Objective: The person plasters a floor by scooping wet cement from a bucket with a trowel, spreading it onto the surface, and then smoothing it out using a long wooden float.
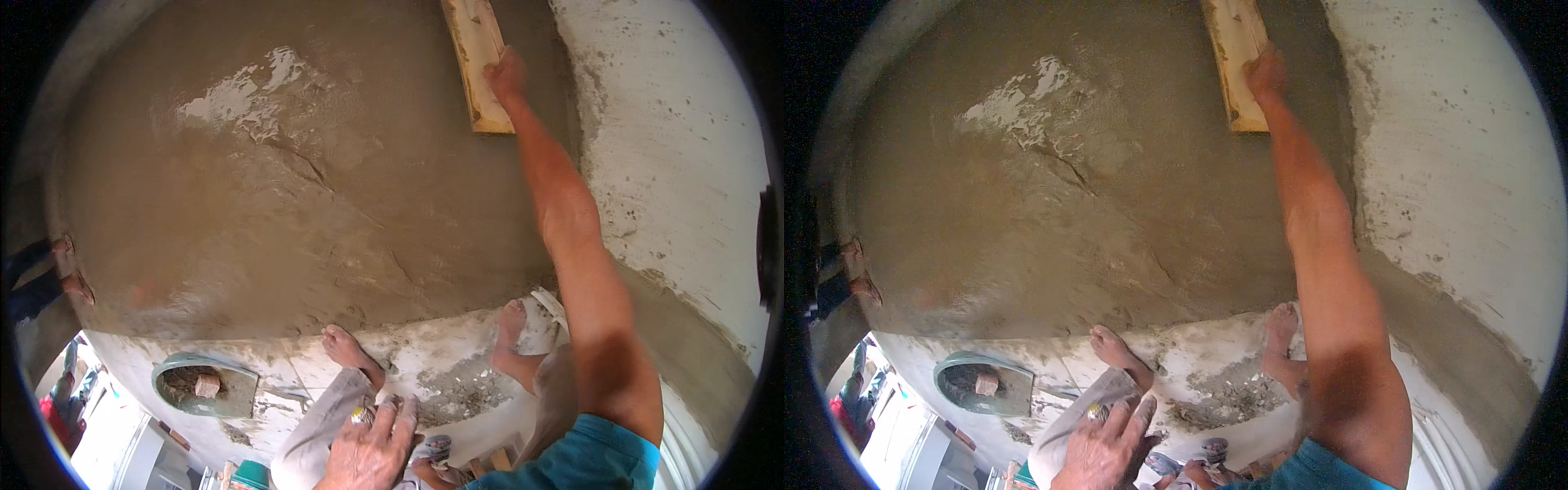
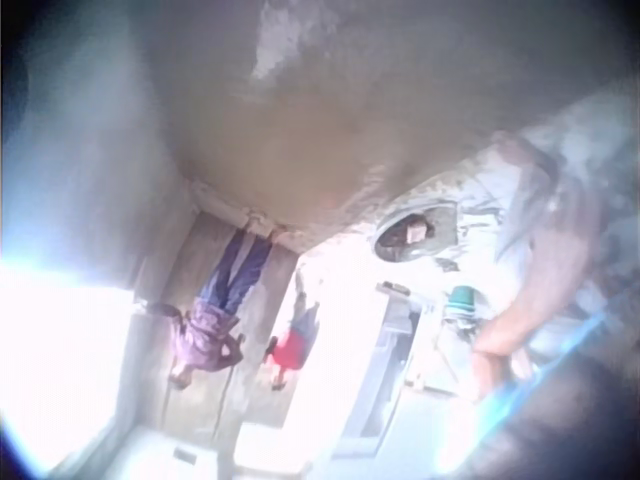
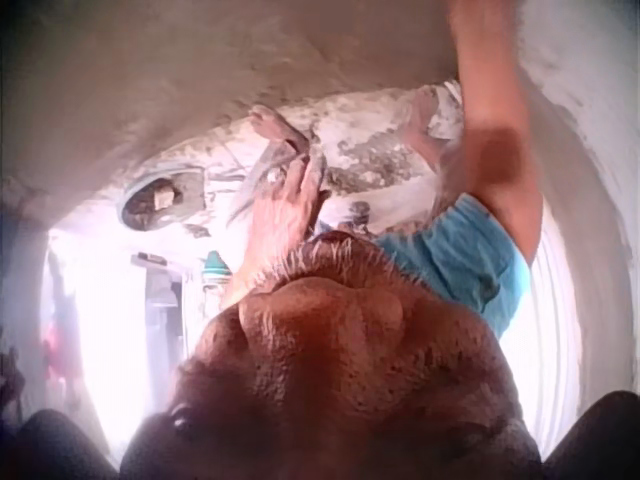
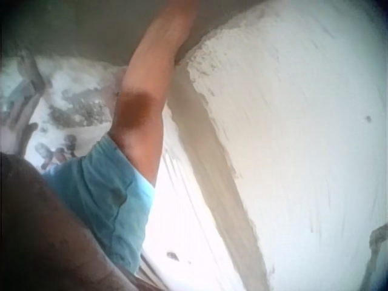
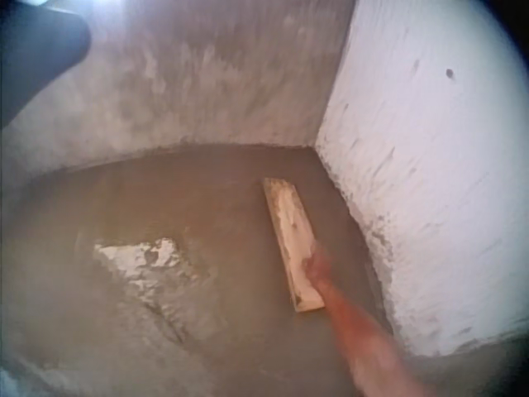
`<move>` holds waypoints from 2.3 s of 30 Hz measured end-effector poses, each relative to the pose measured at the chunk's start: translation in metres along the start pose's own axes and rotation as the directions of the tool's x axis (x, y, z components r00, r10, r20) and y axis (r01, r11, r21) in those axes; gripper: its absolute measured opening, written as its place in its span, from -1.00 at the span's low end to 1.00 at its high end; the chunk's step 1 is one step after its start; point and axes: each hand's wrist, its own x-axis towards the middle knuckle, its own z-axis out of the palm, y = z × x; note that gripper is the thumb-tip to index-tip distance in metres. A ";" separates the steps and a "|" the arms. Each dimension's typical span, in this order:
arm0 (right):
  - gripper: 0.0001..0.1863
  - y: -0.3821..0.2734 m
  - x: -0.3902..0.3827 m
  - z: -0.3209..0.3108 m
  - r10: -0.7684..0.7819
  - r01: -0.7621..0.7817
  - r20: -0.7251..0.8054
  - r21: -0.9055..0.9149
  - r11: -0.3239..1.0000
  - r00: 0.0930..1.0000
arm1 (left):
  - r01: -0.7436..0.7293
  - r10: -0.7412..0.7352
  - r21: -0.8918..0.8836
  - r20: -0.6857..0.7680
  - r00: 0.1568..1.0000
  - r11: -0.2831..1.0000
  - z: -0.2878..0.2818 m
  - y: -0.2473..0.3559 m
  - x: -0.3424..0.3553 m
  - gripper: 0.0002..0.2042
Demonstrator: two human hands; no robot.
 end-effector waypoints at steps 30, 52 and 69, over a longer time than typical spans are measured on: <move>-0.53 -0.179 -0.111 0.003 -0.452 0.419 0.384 0.170 0.892 0.805 | 0.067 -0.068 -0.053 -0.013 0.998 0.996 0.005 -0.013 -0.008 -0.48; -0.58 0.039 -0.048 -0.044 0.235 -0.234 -0.021 -0.225 0.946 0.972 | 0.050 -0.049 0.036 -0.052 0.997 0.998 0.012 -0.023 0.003 -0.50; -0.36 -0.145 -0.117 0.019 -0.076 0.093 0.297 -0.046 0.995 0.952 | 0.081 -0.080 -0.009 0.065 0.995 0.997 0.005 -0.027 0.000 -0.54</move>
